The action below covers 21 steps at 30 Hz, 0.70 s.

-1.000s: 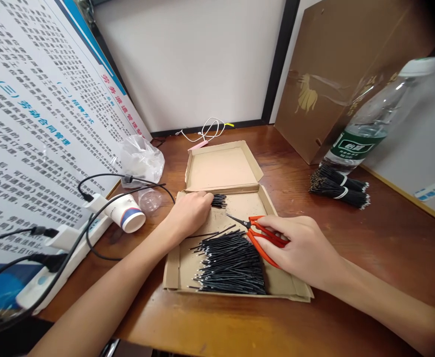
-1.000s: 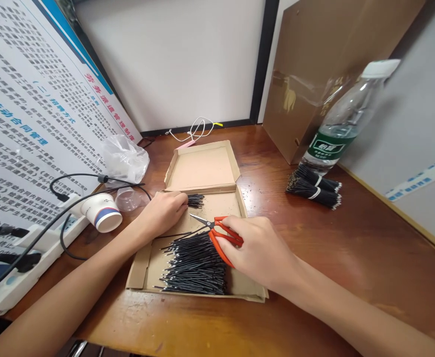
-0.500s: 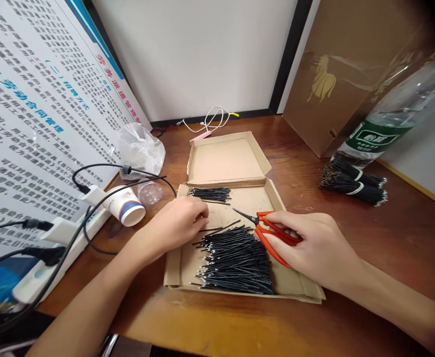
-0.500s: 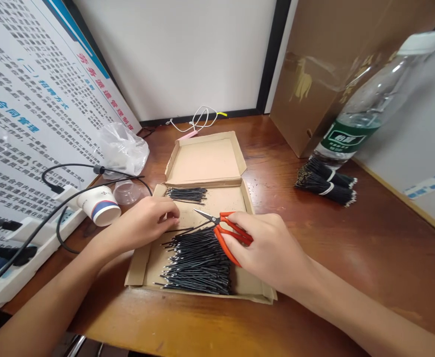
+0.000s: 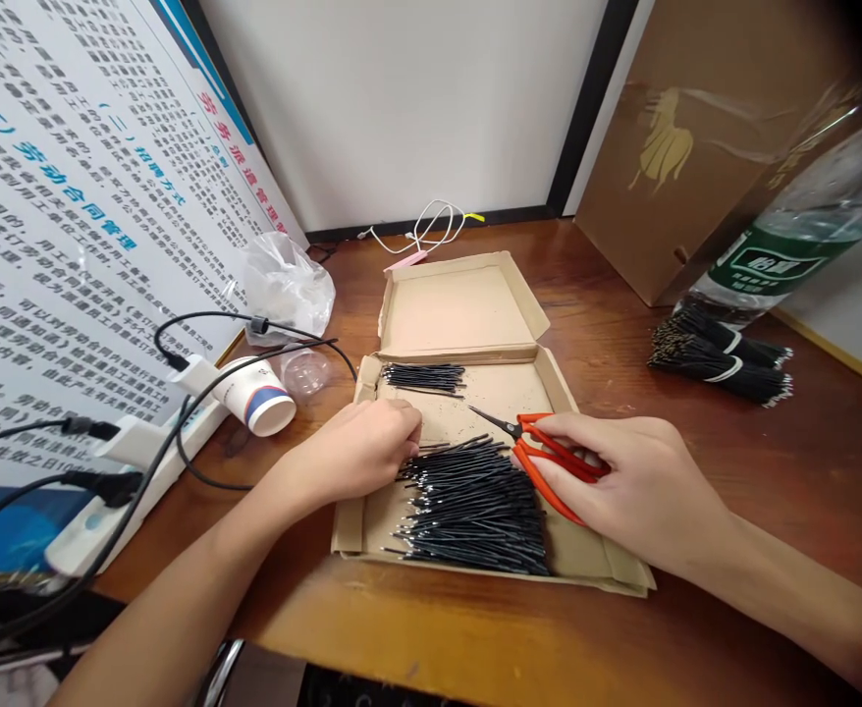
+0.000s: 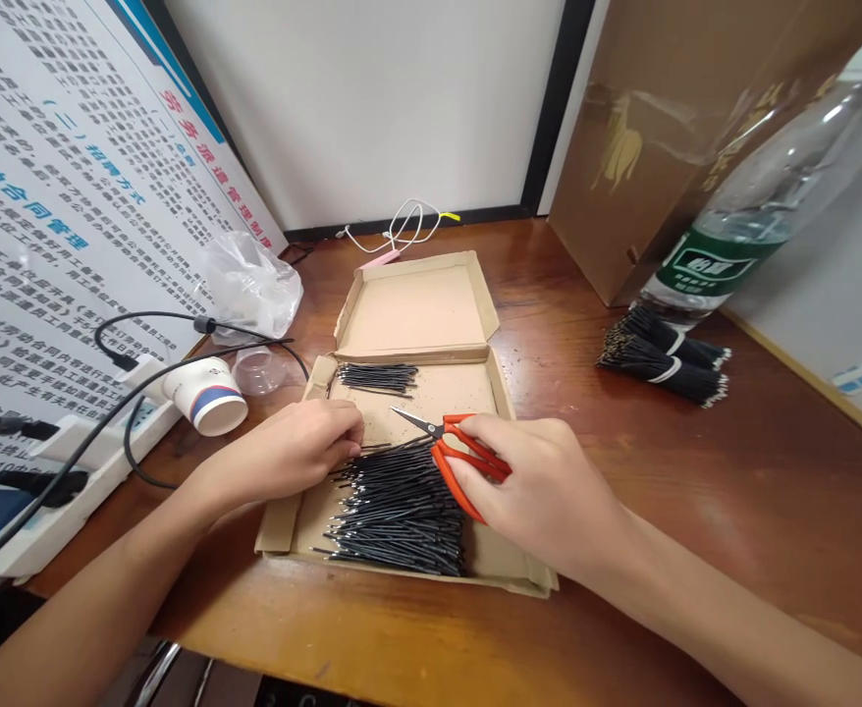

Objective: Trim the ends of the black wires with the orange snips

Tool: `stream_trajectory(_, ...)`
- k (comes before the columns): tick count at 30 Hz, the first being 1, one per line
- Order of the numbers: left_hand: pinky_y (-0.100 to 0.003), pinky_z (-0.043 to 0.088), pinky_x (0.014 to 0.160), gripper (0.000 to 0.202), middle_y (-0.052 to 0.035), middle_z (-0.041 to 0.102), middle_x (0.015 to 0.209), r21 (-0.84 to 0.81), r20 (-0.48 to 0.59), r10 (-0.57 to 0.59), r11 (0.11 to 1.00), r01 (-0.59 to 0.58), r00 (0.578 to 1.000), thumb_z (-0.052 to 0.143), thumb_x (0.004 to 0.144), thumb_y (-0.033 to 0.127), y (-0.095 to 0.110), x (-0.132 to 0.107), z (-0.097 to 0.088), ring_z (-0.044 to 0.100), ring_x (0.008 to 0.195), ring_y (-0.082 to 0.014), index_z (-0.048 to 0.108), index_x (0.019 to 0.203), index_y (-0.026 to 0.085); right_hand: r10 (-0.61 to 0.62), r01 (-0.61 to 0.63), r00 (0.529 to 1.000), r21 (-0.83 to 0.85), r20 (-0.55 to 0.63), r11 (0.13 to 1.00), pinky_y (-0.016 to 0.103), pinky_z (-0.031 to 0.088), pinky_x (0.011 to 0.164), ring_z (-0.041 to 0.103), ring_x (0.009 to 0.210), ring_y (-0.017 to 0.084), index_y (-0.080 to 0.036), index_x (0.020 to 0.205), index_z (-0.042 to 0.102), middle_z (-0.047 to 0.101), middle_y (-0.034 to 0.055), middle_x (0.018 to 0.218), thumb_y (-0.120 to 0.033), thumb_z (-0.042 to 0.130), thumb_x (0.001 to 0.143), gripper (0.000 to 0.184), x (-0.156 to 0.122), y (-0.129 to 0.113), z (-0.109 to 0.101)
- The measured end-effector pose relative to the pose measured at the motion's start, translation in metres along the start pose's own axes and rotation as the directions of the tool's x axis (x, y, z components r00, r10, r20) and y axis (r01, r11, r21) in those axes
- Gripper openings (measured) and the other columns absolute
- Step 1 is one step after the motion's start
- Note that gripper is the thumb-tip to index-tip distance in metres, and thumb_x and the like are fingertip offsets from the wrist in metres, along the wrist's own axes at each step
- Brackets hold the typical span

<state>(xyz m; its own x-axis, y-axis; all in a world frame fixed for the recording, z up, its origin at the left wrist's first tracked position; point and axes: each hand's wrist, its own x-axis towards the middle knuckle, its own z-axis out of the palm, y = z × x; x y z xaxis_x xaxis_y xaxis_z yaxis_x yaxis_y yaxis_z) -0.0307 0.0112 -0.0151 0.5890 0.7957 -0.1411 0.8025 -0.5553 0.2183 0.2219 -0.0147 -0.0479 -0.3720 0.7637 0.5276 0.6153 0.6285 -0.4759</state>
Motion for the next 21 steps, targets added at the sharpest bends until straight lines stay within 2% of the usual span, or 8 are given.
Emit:
stream_trajectory(3, -0.029, 0.037, 0.06, 0.011, -0.0026, 0.062, 0.075, -0.003, -0.052, -0.038, 0.999, 0.038, 0.998, 0.052, 0.083, 0.009, 0.001, 0.001, -0.001, 0.056, 0.069, -0.0173, 0.056, 0.076, 0.016, 0.042, -0.042, 0.999, 0.031, 0.005, 0.999, 0.024, 0.039, 0.042, 0.048, 0.04, 0.01, -0.017, 0.08, 0.07, 0.067, 0.0018, 0.058, -0.024, 0.057, 0.084, 0.015, 0.0, 0.0, 0.0)
stream_trajectory(6, -0.027, 0.037, 0.06, 0.014, -0.0012, 0.061, 0.07, -0.072, -0.086, -0.077, 0.995, 0.07, 0.993, 0.05, 0.082, 0.005, 0.0, 0.003, -0.003, 0.054, 0.066, -0.0153, 0.056, 0.075, 0.016, 0.125, -0.127, 0.992, 0.11, 0.033, 0.986, 0.023, 0.035, 0.039, 0.043, 0.038, 0.008, -0.016, 0.077, 0.071, 0.063, 0.0, 0.052, -0.026, 0.061, 0.082, 0.015, 0.001, 0.001, -0.002)
stream_trajectory(10, -0.025, 0.038, 0.06, 0.016, -0.0002, 0.061, 0.069, -0.123, -0.146, -0.083, 0.99, 0.065, 0.986, 0.05, 0.082, 0.003, -0.001, 0.003, -0.004, 0.053, 0.064, -0.0138, 0.058, 0.075, 0.016, 0.296, -0.316, 0.949, 0.261, 0.113, 0.912, 0.019, 0.037, 0.037, 0.049, 0.041, 0.009, -0.016, 0.077, 0.072, 0.065, 0.0, 0.055, -0.03, 0.065, 0.08, 0.016, 0.004, 0.0, -0.005)
stream_trajectory(12, -0.025, 0.04, 0.062, 0.014, -0.0003, 0.063, 0.072, -0.149, -0.205, -0.069, 0.988, 0.039, 0.976, 0.052, 0.083, 0.005, -0.003, 0.004, -0.003, 0.055, 0.066, -0.0136, 0.06, 0.081, 0.016, 0.337, -0.359, 0.933, 0.284, 0.125, 0.889, 0.019, 0.039, 0.037, 0.052, 0.042, 0.01, -0.016, 0.077, 0.072, 0.067, 0.0006, 0.057, -0.031, 0.066, 0.079, 0.016, 0.006, -0.001, -0.006)
stream_trajectory(15, -0.025, 0.042, 0.065, 0.012, -0.0012, 0.066, 0.077, -0.21, -0.284, -0.034, 0.977, -0.028, 0.958, 0.054, 0.088, 0.01, -0.003, 0.005, -0.001, 0.058, 0.069, -0.0132, 0.063, 0.093, 0.015, 0.338, -0.361, 0.932, 0.267, 0.128, 0.894, 0.019, 0.039, 0.038, 0.051, 0.043, 0.009, -0.015, 0.078, 0.072, 0.068, 0.0017, 0.059, -0.031, 0.066, 0.079, 0.017, 0.006, -0.002, -0.005)
stream_trajectory(17, -0.023, 0.042, 0.064, 0.012, -0.0011, 0.066, 0.077, -0.265, -0.317, -0.018, 0.962, -0.071, 0.948, 0.054, 0.09, 0.013, 0.0, 0.005, 0.0, 0.058, 0.068, -0.012, 0.065, 0.095, 0.015, 0.299, -0.319, 0.947, 0.232, 0.117, 0.919, 0.019, 0.038, 0.039, 0.047, 0.042, 0.008, -0.014, 0.077, 0.073, 0.066, 0.001, 0.057, -0.03, 0.065, 0.08, 0.018, 0.005, -0.003, -0.004)
stream_trajectory(19, -0.021, 0.041, 0.06, 0.012, 0.0009, 0.063, 0.07, -0.356, -0.31, -0.026, 0.93, -0.091, 0.95, 0.053, 0.091, 0.015, 0.005, 0.004, -0.001, 0.055, 0.062, -0.0099, 0.065, 0.092, 0.015, 0.232, -0.243, 0.969, 0.187, 0.082, 0.952, 0.019, 0.037, 0.04, 0.042, 0.04, 0.007, -0.014, 0.078, 0.073, 0.062, -0.0011, 0.052, -0.028, 0.065, 0.08, 0.016, 0.004, -0.003, -0.002)
stream_trajectory(21, -0.018, 0.039, 0.053, 0.014, 0.0038, 0.056, 0.06, -0.483, -0.26, -0.065, 0.873, -0.071, 0.963, 0.051, 0.093, 0.017, 0.012, 0.001, -0.002, 0.05, 0.053, -0.0077, 0.064, 0.09, 0.015, 0.16, -0.165, 0.986, 0.153, 0.044, 0.974, 0.019, 0.037, 0.042, 0.04, 0.041, 0.006, -0.014, 0.08, 0.072, 0.061, -0.0026, 0.052, -0.024, 0.064, 0.08, 0.013, 0.003, -0.004, 0.0)
